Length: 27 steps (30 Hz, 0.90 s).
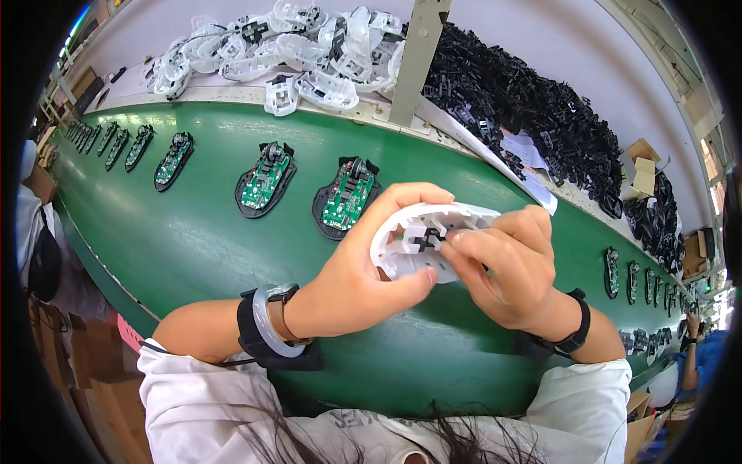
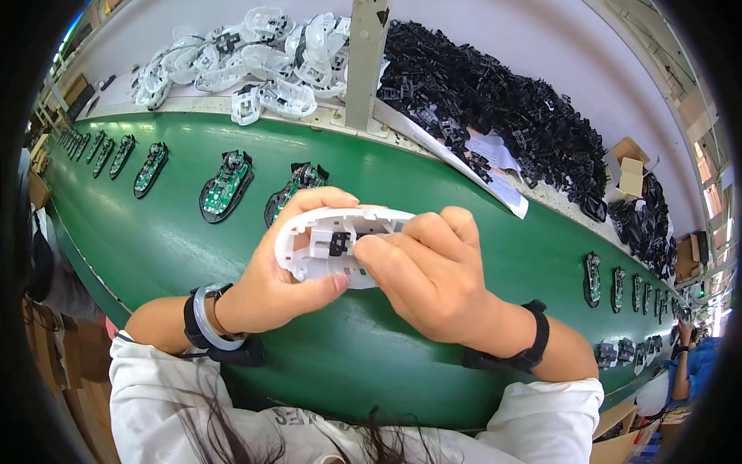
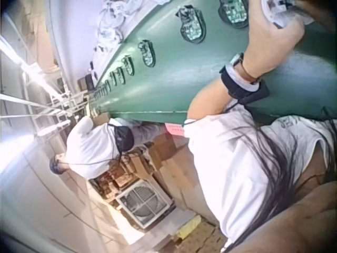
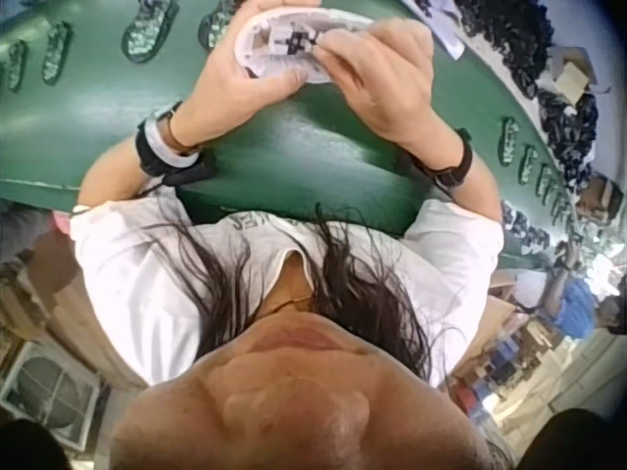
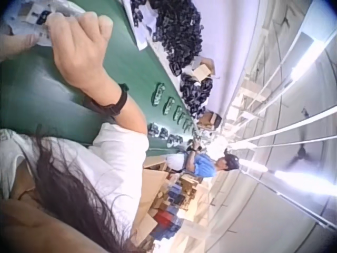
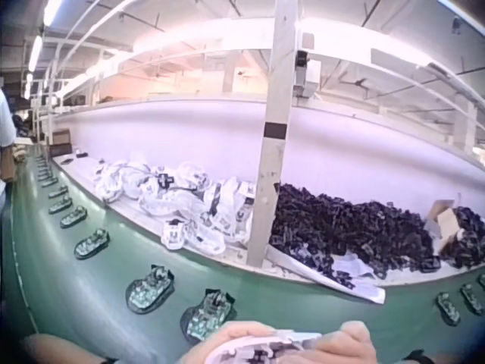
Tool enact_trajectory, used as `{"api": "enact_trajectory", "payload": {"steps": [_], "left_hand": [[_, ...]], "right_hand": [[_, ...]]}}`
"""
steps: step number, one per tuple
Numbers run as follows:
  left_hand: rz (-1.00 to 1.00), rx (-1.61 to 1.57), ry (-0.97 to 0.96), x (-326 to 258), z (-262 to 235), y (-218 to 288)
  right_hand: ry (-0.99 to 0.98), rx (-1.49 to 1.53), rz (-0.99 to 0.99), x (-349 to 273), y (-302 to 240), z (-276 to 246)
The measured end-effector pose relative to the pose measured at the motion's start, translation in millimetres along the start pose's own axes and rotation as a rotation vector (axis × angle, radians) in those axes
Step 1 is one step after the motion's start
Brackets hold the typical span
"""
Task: The person assembles electronic devices by inserting small black components into white plastic casings. They repeatedly pick up a casing, insert a component, and place the finished unit on a green table. The process is repetitive and involves handling multiple identical units.
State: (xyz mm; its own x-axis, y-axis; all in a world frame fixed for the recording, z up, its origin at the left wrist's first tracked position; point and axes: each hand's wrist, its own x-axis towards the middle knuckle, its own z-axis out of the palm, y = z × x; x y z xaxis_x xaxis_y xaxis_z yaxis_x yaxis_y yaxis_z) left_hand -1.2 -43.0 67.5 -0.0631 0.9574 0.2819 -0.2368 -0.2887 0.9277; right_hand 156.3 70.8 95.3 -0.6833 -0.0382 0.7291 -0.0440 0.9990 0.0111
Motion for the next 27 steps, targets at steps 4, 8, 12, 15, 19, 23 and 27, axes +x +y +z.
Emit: {"api": "enact_trajectory", "payload": {"steps": [4,8,12,15,19,23,27], "left_hand": [[-0.159,-0.065,0.184,-3,-3,-5],[-0.148,0.025,0.207,3,-11,0],[-0.233,0.023,0.165,4,-9,6],[-0.219,0.016,0.109,6,-7,-1],[-0.206,0.139,0.068,2,-13,-2],[-0.389,0.062,-0.052,10,-19,5],[-0.618,-0.172,-0.089,6,-31,5]], "right_hand": [[-0.219,-0.019,0.005,-3,-7,4],[-0.370,0.155,0.024,-16,-5,-4],[-0.174,0.145,0.007,-17,-3,-8],[-0.190,-0.181,-0.167,-12,-8,5],[-0.198,-0.454,-0.231,-15,-23,18],[-0.193,-0.112,-0.172,-24,-13,0],[-0.148,-0.154,0.193,-34,68,-23]]}}
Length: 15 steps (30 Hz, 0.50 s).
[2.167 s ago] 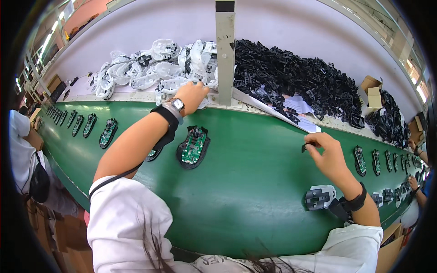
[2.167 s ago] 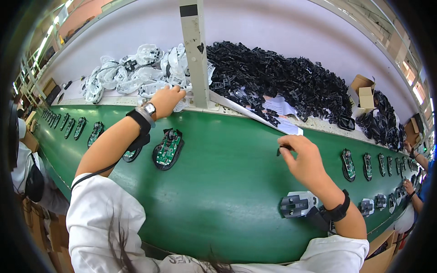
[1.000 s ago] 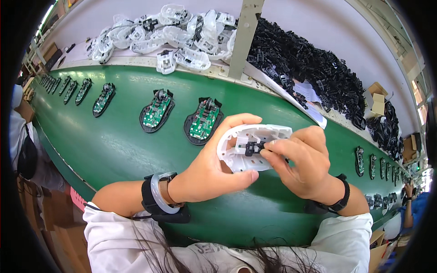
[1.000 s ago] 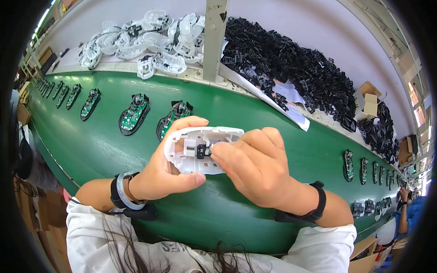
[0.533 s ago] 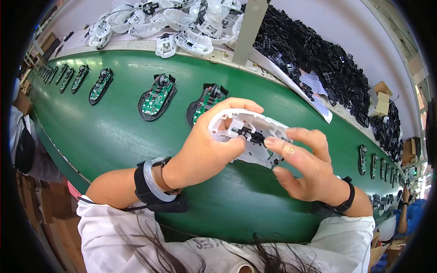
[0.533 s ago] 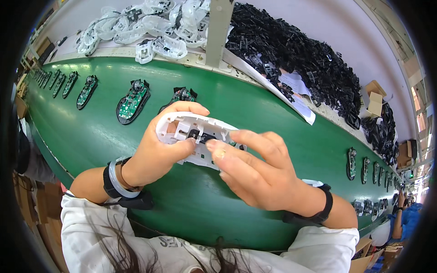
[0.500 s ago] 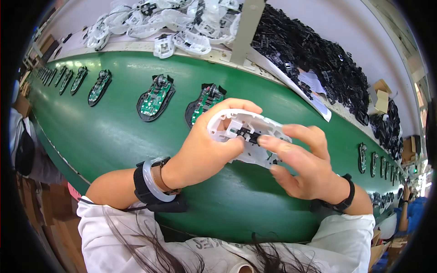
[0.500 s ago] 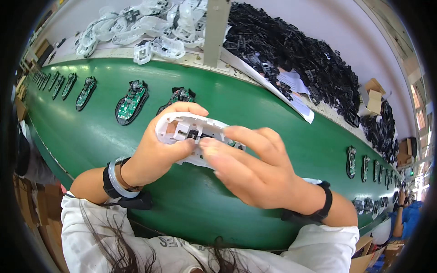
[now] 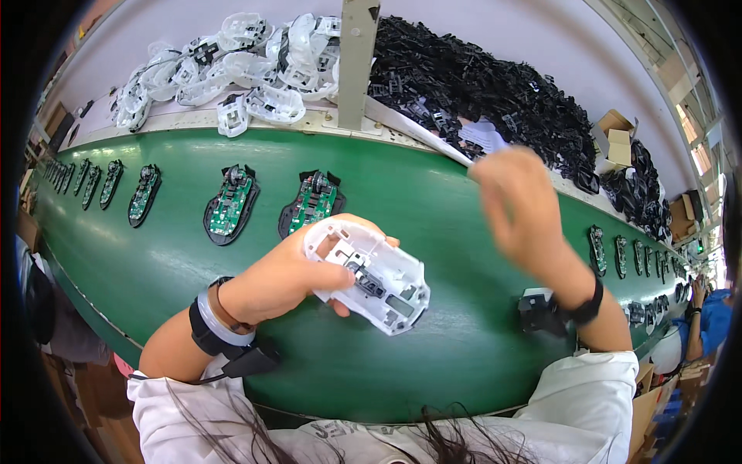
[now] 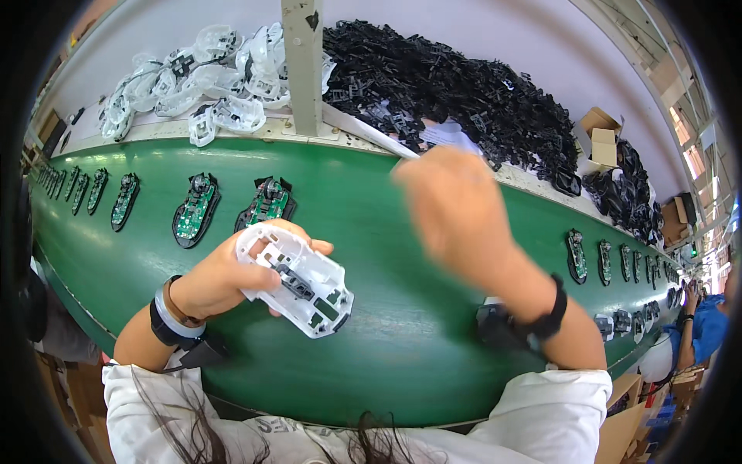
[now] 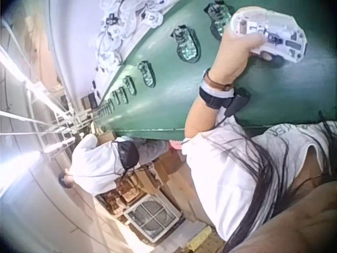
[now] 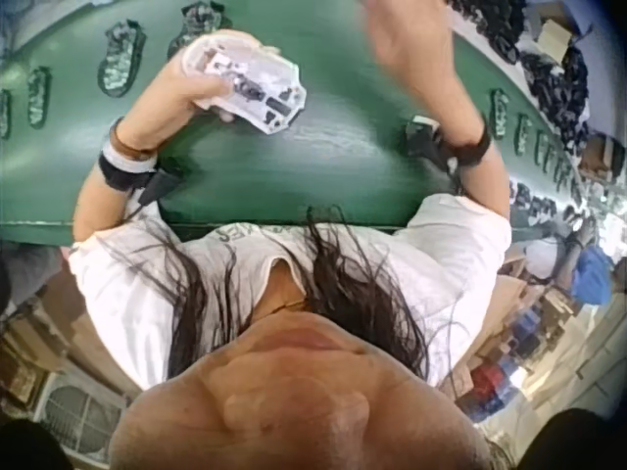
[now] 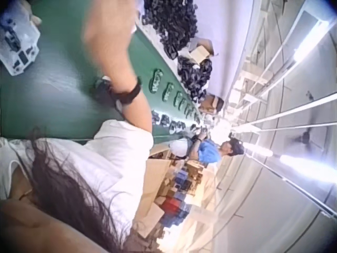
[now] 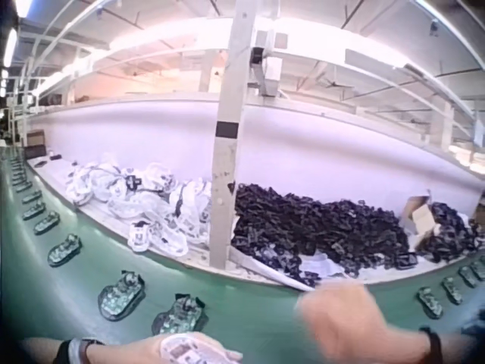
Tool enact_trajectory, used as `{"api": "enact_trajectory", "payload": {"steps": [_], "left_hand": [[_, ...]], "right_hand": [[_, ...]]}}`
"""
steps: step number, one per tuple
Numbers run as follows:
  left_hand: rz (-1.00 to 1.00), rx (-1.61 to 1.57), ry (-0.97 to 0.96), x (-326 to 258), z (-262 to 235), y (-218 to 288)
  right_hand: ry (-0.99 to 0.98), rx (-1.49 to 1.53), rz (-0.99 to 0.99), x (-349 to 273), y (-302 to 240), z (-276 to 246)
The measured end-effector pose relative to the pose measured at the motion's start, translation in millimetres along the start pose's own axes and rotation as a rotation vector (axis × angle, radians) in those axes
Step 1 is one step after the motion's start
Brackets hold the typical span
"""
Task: The person assembles electronic devices by inserting small black components into white plastic casings. They repeatedly pick up a casing, insert a component, and place the finished unit on a green table. The process is repetitive and involves handling multiple identical units.
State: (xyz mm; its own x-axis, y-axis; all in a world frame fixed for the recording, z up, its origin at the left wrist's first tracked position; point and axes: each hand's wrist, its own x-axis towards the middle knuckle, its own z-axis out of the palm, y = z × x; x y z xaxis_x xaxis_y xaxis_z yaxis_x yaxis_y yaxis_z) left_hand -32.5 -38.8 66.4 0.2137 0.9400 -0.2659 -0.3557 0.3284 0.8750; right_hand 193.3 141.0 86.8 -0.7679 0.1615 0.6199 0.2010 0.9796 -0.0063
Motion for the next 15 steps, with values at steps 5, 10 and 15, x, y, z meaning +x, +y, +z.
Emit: {"api": "enact_trajectory", "payload": {"steps": [5,10,15], "left_hand": [[-0.004,-0.357,-0.287,8,0,-10],[0.081,-0.150,-0.217,13,5,-21],[0.002,-0.239,-0.070,8,12,-10]], "right_hand": [[-0.216,0.069,0.649,-25,120,41],[-0.141,0.071,0.604,-17,136,65],[-0.412,0.066,0.663,-6,142,69]]}}
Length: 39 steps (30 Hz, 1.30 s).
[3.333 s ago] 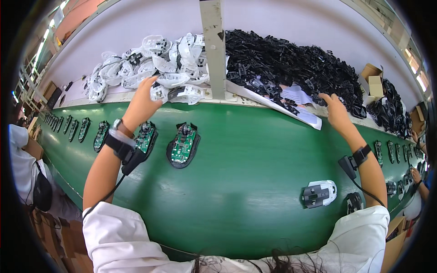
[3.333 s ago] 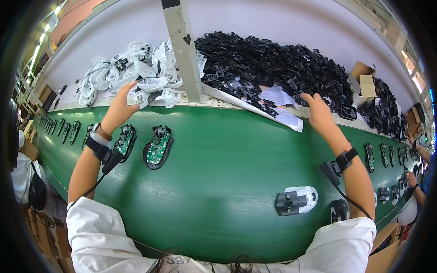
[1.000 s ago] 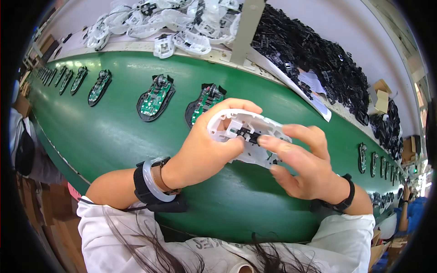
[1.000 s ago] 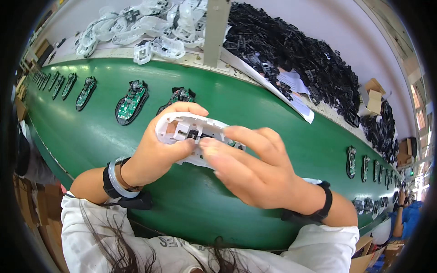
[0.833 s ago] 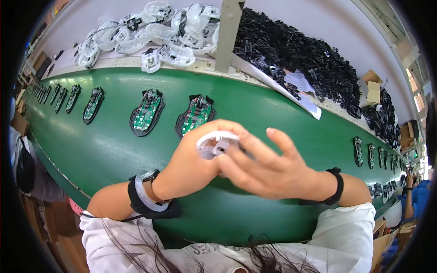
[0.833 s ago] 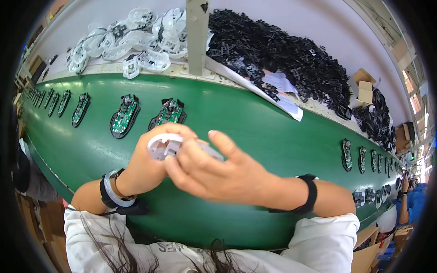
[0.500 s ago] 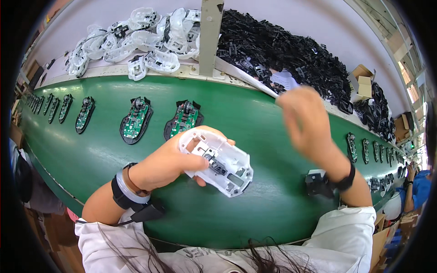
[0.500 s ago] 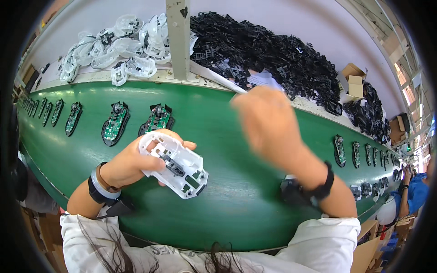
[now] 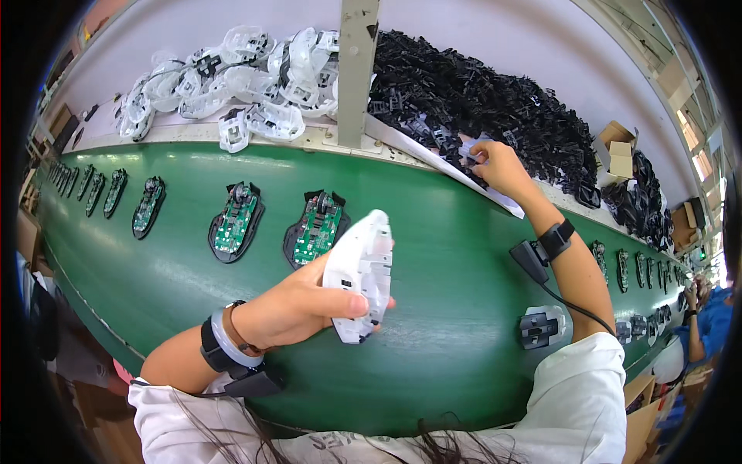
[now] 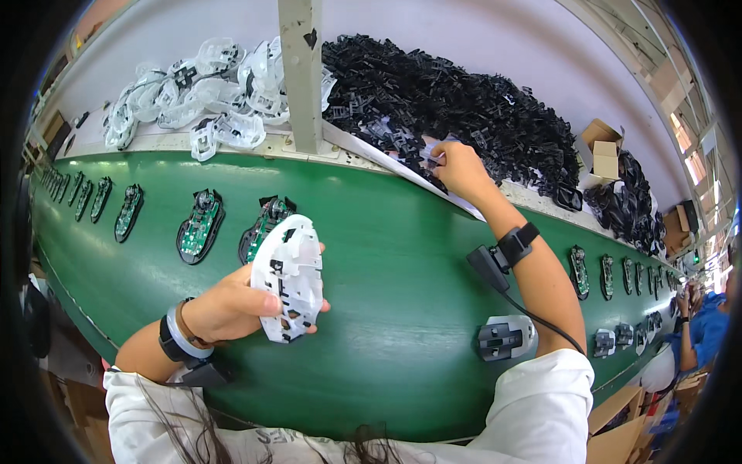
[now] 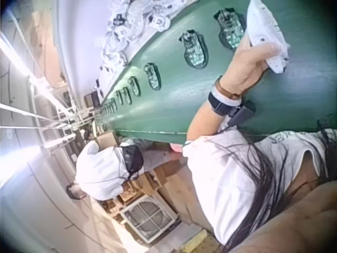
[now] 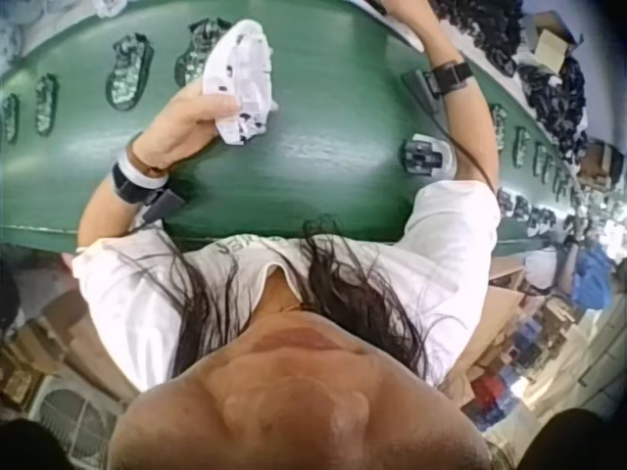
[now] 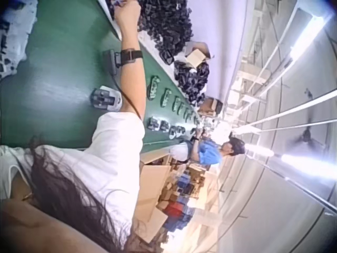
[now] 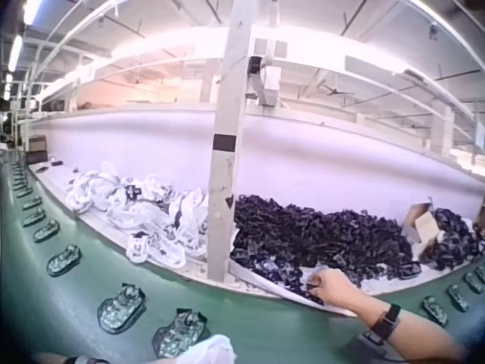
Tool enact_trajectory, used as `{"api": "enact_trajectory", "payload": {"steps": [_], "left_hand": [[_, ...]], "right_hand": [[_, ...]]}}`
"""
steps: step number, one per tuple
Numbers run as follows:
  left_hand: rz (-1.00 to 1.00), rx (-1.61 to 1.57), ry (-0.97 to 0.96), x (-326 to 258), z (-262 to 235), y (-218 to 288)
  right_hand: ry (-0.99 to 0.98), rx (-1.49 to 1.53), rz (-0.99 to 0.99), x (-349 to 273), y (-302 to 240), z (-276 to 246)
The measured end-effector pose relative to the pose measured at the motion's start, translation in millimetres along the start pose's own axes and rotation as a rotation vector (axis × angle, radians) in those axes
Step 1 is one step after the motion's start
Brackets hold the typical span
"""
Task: The person assembles electronic devices by inserting small black components into white plastic casings. They repeatedly pick up a casing, insert a component, and place the finished unit on a green table. The process is repetitive and involves handling multiple identical units.
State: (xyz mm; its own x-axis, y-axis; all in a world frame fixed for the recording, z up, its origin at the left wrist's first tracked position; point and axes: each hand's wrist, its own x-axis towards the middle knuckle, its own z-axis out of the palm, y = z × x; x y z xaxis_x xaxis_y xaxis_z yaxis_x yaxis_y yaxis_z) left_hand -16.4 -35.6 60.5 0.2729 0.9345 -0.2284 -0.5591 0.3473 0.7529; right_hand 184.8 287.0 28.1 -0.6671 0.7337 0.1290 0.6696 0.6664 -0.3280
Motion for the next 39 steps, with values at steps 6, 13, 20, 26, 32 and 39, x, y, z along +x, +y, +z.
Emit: {"api": "enact_trajectory", "payload": {"steps": [6,13,20,26,32,39], "left_hand": [[0.379,0.792,0.233,-6,2,2],[0.483,1.399,0.413,-16,3,11],[0.481,1.046,0.284,-4,4,7],[0.464,0.885,0.283,-8,0,10],[0.413,0.903,0.277,-11,1,11],[0.440,0.893,0.283,-7,-1,13]], "right_hand": [[0.150,0.034,-0.037,-29,-5,-10],[0.282,0.252,-0.279,-101,-115,-41],[0.190,0.178,-0.990,-114,-186,-39],[0.037,0.399,-0.734,-120,-193,-40],[0.084,0.435,-0.721,-119,-198,-33],[0.109,0.732,-0.553,-127,-198,-32]]}}
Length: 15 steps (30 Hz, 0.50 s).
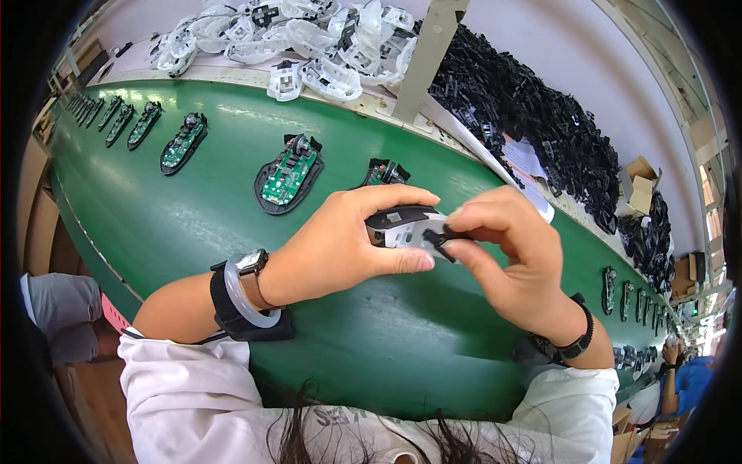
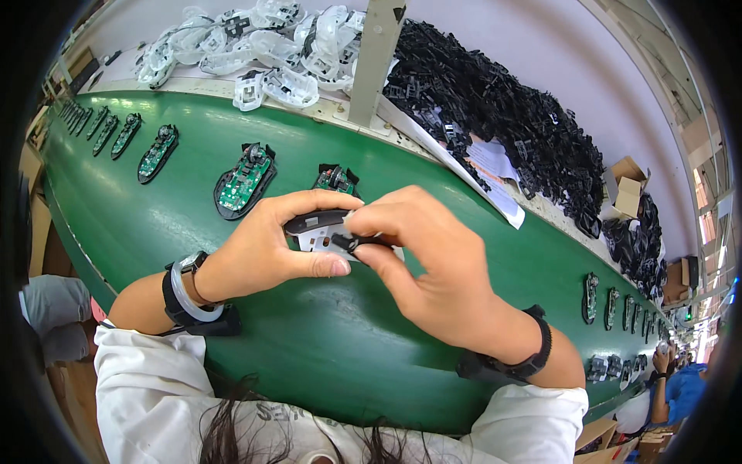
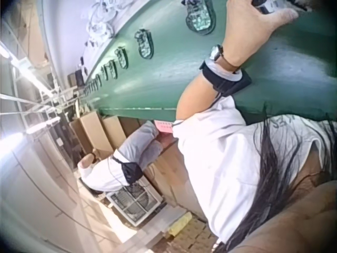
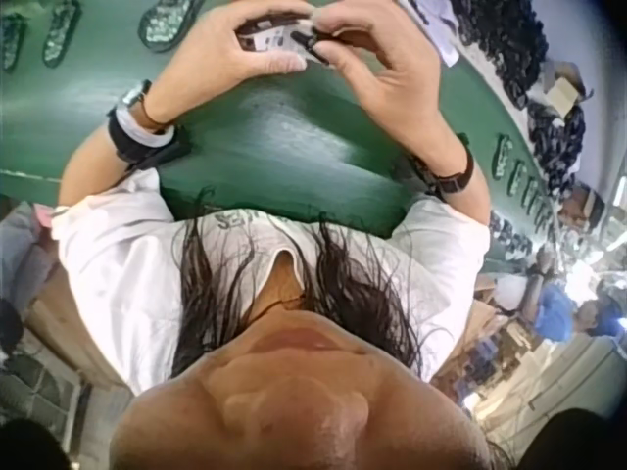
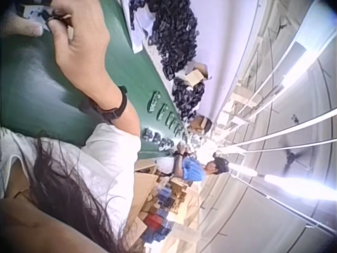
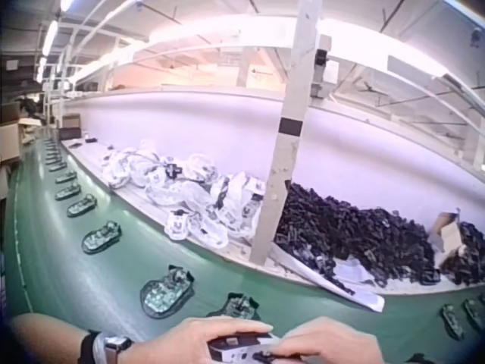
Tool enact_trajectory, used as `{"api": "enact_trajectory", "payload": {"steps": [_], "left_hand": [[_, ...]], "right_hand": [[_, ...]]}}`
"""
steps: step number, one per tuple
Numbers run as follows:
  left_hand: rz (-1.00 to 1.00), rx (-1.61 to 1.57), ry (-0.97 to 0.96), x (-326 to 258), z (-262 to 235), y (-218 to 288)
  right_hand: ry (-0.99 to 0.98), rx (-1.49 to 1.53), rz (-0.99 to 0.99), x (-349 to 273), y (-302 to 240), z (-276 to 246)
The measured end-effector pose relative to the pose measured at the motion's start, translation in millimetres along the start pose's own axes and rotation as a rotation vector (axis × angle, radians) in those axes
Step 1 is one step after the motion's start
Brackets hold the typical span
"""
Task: The person assembles electronic devices by inserting small black components into white plastic casings. They repeatedly pick up a casing, insert a component, and place the finished unit on a green table. The process is repetitive and involves handling multiple identical units.
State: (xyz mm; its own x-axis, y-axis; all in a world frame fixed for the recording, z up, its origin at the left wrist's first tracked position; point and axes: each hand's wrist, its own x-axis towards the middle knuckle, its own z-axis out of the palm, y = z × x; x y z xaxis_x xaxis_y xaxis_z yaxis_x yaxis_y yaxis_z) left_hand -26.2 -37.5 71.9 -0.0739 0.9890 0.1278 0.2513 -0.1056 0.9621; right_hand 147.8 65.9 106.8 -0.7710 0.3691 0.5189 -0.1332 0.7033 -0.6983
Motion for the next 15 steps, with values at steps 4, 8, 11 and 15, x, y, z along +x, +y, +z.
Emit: {"api": "enact_trajectory", "payload": {"steps": [4,8,11,15], "left_hand": [[0.058,0.032,-0.035,-1,3,-1],[-0.064,-0.068,-0.082,-2,-2,2],[-0.021,-0.105,-0.025,-1,-1,-2],[-0.036,-0.337,0.059,0,4,-9]], "right_hand": [[-0.159,-0.174,-0.276,0,13,1],[-0.174,-0.320,-0.276,5,20,-4],[-0.178,-0.124,0.069,0,19,-3],[-0.263,0.292,0.468,-14,21,1]]}}
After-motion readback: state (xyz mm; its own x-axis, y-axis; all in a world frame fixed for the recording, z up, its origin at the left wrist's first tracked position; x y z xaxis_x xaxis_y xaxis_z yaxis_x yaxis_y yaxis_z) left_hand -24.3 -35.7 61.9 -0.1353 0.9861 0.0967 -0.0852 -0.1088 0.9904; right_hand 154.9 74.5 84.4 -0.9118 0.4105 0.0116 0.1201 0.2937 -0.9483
